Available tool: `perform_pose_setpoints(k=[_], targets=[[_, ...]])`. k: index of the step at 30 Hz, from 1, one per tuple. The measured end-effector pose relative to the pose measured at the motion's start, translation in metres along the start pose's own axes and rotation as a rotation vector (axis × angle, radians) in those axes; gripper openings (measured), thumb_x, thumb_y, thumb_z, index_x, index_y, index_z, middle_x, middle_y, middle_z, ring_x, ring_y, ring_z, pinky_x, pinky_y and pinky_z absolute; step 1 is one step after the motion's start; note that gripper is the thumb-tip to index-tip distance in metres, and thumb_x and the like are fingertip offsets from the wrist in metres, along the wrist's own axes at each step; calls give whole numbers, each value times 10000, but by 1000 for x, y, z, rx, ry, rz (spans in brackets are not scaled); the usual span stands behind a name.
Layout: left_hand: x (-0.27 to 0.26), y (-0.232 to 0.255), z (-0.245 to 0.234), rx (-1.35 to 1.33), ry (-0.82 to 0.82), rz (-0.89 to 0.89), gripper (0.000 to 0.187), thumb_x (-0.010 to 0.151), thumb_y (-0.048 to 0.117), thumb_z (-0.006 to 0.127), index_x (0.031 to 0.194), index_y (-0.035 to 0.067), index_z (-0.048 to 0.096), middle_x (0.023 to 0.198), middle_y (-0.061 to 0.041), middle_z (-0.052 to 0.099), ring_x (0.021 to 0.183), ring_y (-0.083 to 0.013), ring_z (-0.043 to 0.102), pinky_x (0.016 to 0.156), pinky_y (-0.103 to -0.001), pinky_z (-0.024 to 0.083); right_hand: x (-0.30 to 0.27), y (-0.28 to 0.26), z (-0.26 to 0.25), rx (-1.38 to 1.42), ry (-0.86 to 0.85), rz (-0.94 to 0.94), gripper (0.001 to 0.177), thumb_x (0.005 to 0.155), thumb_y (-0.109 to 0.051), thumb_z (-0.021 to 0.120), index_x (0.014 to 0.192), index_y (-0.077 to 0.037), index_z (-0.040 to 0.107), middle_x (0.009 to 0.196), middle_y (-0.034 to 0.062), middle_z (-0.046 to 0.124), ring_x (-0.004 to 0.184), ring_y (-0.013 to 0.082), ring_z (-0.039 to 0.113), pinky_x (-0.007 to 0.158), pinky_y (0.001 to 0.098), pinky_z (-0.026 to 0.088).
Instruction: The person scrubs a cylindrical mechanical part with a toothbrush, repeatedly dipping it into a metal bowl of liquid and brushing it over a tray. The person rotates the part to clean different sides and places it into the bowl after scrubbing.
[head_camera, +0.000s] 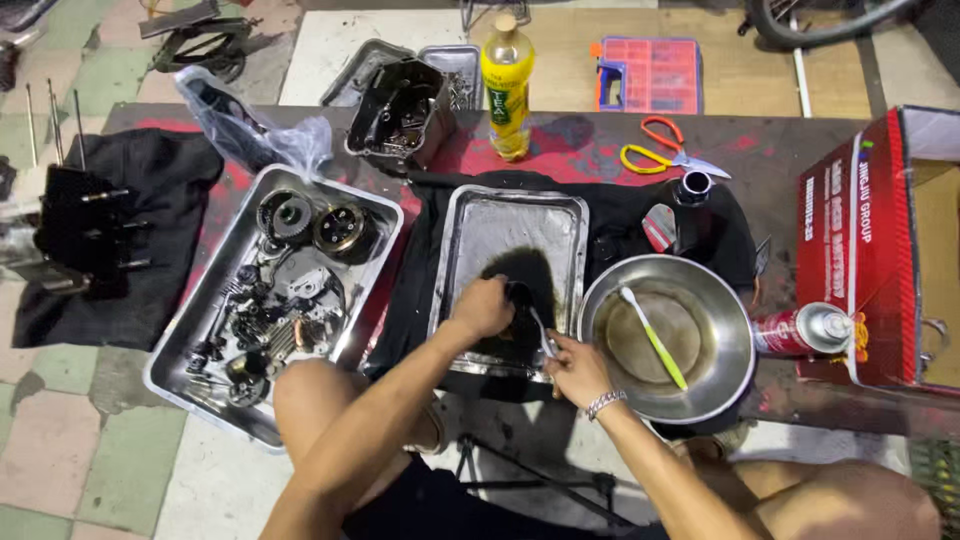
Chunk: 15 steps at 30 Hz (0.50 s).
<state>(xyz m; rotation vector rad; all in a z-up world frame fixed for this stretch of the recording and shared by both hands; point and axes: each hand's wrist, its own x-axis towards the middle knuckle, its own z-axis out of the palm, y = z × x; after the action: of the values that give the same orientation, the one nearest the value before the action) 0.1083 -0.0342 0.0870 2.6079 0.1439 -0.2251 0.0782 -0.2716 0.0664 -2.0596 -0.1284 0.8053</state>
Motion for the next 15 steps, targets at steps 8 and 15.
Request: perform_pose_setpoints(k=[8,15], targets=[[-6,-46,9,-649,-100,-144,503,837,108,691,1326,36,602,1060,-228,742,875,-314,740,717,-412,632,-58,-48,-24,-205,201,-72,527,877,-229,704,1399,-197,650,576,171,637,474,259,596,522,404,502],[-46,-31,-25,-544,-360,-263,643,939,109,588,1548,185,397,1013,-218,768,756,-302,760,667,-388,623,-84,-87,-3,-628,196,-87,475,908,-295,640,1382,-284,650,614,203,691,569,348,684,642,469,544]])
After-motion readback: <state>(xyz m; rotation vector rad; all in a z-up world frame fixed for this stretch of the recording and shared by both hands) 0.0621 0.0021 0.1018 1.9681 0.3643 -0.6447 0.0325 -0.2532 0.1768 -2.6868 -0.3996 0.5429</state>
